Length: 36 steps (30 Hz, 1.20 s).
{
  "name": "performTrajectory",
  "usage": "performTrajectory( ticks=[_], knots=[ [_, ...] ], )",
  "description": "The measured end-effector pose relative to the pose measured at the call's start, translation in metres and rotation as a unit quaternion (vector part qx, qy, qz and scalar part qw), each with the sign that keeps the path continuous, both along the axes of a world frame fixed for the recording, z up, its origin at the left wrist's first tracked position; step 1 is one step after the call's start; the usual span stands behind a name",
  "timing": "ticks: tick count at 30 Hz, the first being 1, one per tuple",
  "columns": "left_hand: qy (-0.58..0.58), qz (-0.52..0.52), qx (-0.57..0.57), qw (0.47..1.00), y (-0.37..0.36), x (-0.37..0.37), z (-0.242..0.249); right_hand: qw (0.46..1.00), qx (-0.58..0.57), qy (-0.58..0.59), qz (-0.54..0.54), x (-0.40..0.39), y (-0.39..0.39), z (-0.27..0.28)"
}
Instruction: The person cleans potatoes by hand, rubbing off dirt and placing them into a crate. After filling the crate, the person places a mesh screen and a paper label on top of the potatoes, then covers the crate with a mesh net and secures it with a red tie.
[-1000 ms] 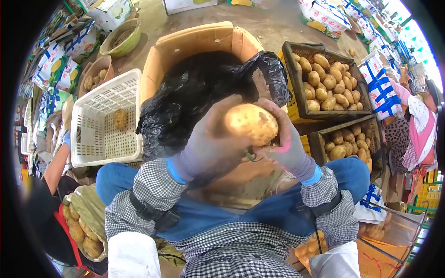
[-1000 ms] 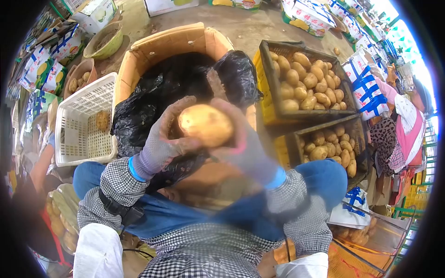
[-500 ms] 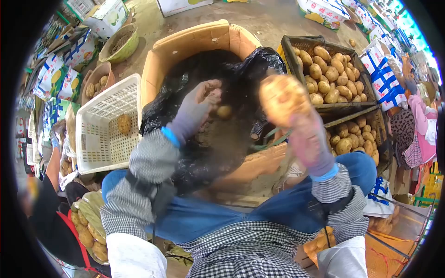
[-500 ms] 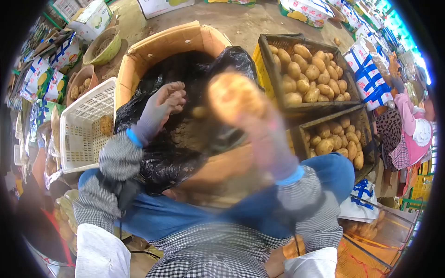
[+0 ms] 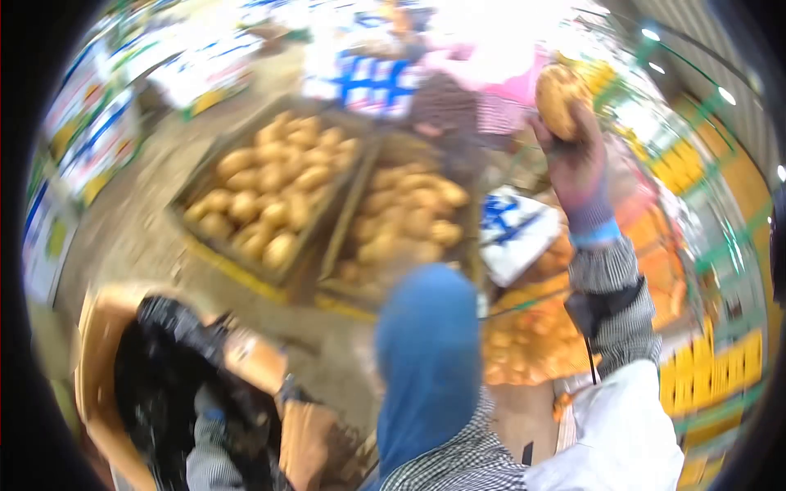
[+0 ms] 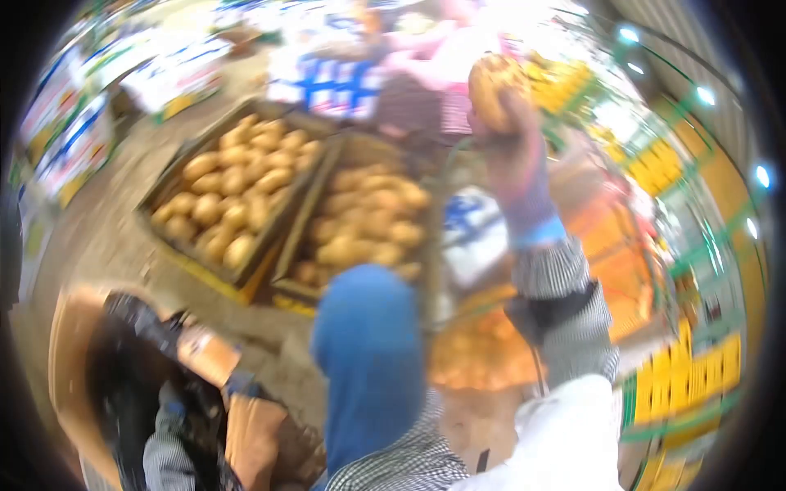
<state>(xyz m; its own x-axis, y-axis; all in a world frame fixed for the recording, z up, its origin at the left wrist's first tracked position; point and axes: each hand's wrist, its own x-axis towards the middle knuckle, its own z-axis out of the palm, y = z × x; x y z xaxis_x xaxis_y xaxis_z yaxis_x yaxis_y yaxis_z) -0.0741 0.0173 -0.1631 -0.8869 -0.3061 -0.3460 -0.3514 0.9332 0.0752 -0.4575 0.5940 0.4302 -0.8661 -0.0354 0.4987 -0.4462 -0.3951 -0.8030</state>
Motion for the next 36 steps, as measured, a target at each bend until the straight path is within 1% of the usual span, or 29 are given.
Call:
performTrajectory(
  ticks=[1, 2, 3, 4, 5, 6, 7, 8, 9, 10, 11, 12, 13, 14, 15, 16, 17, 18, 20, 21, 22, 23, 24, 26, 27, 29, 33, 35, 36],
  knots=[
    [0.011, -0.011, 0.019, 1.0, 0.005, -0.007, 0.019, 0.985, 0.108, 0.126, -0.051, -0.011, 0.041, 0.014],
    [0.034, -0.025, 0.041, 0.998, 0.009, -0.012, 0.043, 0.965, 0.175, 0.129, -0.144, -0.013, 0.067, 0.046],
    [-0.02, 0.099, 0.098, 0.99, 0.004, -0.017, 0.046, 0.948, 0.195, 0.098, -0.232, -0.031, 0.095, 0.08],
    [0.064, 0.117, 0.1, 0.986, 0.003, -0.015, 0.048, 0.937, 0.15, 0.101, -0.298, -0.046, 0.117, 0.105],
    [0.145, 0.139, 0.097, 0.975, 0.008, -0.007, 0.054, 0.916, 0.171, 0.103, -0.349, -0.061, 0.138, 0.123],
    [0.224, 0.165, 0.086, 0.957, 0.02, 0.001, 0.085, 0.876, 0.249, 0.101, -0.402, -0.076, 0.173, 0.138],
    [0.257, 0.141, 0.332, 0.897, 0.019, -0.005, 0.116, 0.822, 0.341, 0.098, -0.445, -0.096, 0.202, 0.142],
    [0.286, 0.185, 0.44, 0.831, 0.048, -0.011, 0.169, 0.742, 0.46, 0.095, -0.478, -0.12, 0.227, 0.142],
    [0.309, 0.178, 0.421, 0.834, 0.066, -0.014, 0.213, 0.652, 0.57, 0.095, -0.491, -0.145, 0.245, 0.136],
    [0.328, 0.164, 0.447, 0.815, 0.07, -0.01, 0.229, 0.605, 0.628, 0.089, -0.481, -0.17, 0.259, 0.124],
    [0.333, 0.117, 0.314, 0.881, 0.081, -0.004, 0.273, 0.596, 0.647, 0.08, -0.468, -0.19, 0.264, 0.107],
    [0.291, 0.206, 0.378, 0.855, 0.112, -0.008, 0.34, 0.611, 0.645, 0.067, -0.455, -0.204, 0.251, 0.088],
    [0.327, 0.148, 0.357, 0.862, 0.113, 0.005, 0.353, 0.653, 0.615, 0.059, -0.437, -0.217, 0.237, 0.067],
    [0.367, 0.143, 0.383, 0.835, 0.121, 0.015, 0.358, 0.705, 0.571, 0.051, -0.418, -0.217, 0.213, 0.048],
    [0.379, 0.135, 0.4, 0.823, 0.129, 0.019, 0.377, 0.765, 0.521, 0.048, -0.375, -0.211, 0.177, 0.03],
    [0.387, 0.168, 0.489, 0.764, 0.144, 0.024, 0.393, 0.833, 0.452, 0.051, -0.314, -0.2, 0.138, 0.011],
    [0.388, 0.212, 0.527, 0.726, 0.163, 0.028, 0.422, 0.883, 0.393, 0.051, -0.249, -0.185, 0.101, -0.009],
    [0.385, 0.251, 0.569, 0.682, 0.177, 0.032, 0.438, 0.921, 0.342, 0.052, -0.178, -0.159, 0.057, -0.028],
    [0.433, 0.198, 0.439, 0.762, 0.182, 0.042, 0.437, 0.961, 0.271, 0.051, 0.011, -0.088, -0.038, -0.065],
    [0.451, 0.17, 0.37, 0.795, 0.186, 0.047, 0.436, 0.961, 0.252, 0.042, 0.104, -0.05, -0.081, -0.082],
    [0.467, 0.171, 0.315, 0.808, 0.191, 0.051, 0.432, 0.96, 0.221, 0.003, 0.169, 0.02, -0.134, -0.093],
    [0.482, 0.173, 0.261, 0.818, 0.197, 0.053, 0.428, 0.934, 0.179, -0.054, 0.304, 0.052, -0.165, -0.107],
    [0.495, 0.177, 0.206, 0.825, 0.202, 0.055, 0.426, 0.918, 0.21, -0.077, 0.328, 0.097, -0.195, -0.116],
    [0.493, 0.223, 0.199, 0.817, 0.213, 0.058, 0.43, 0.902, 0.219, -0.116, 0.353, 0.182, -0.235, -0.119],
    [0.49, 0.246, 0.197, 0.813, 0.216, 0.06, 0.431, 0.887, 0.229, -0.103, 0.387, 0.204, -0.244, -0.129],
    [0.496, 0.256, 0.207, 0.803, 0.216, 0.061, 0.423, 0.847, 0.26, -0.101, 0.452, 0.238, -0.252, -0.139],
    [0.483, 0.275, 0.219, 0.802, 0.214, 0.061, 0.418, 0.76, 0.291, -0.114, 0.57, 0.264, -0.247, -0.156],
    [0.468, 0.269, 0.185, 0.821, 0.214, 0.065, 0.424, 0.767, 0.326, -0.041, 0.551, 0.269, -0.247, -0.164],
    [0.46, 0.267, 0.167, 0.83, 0.213, 0.066, 0.425, 0.772, 0.314, 0.03, 0.552, 0.269, -0.247, -0.173]
  ],
)
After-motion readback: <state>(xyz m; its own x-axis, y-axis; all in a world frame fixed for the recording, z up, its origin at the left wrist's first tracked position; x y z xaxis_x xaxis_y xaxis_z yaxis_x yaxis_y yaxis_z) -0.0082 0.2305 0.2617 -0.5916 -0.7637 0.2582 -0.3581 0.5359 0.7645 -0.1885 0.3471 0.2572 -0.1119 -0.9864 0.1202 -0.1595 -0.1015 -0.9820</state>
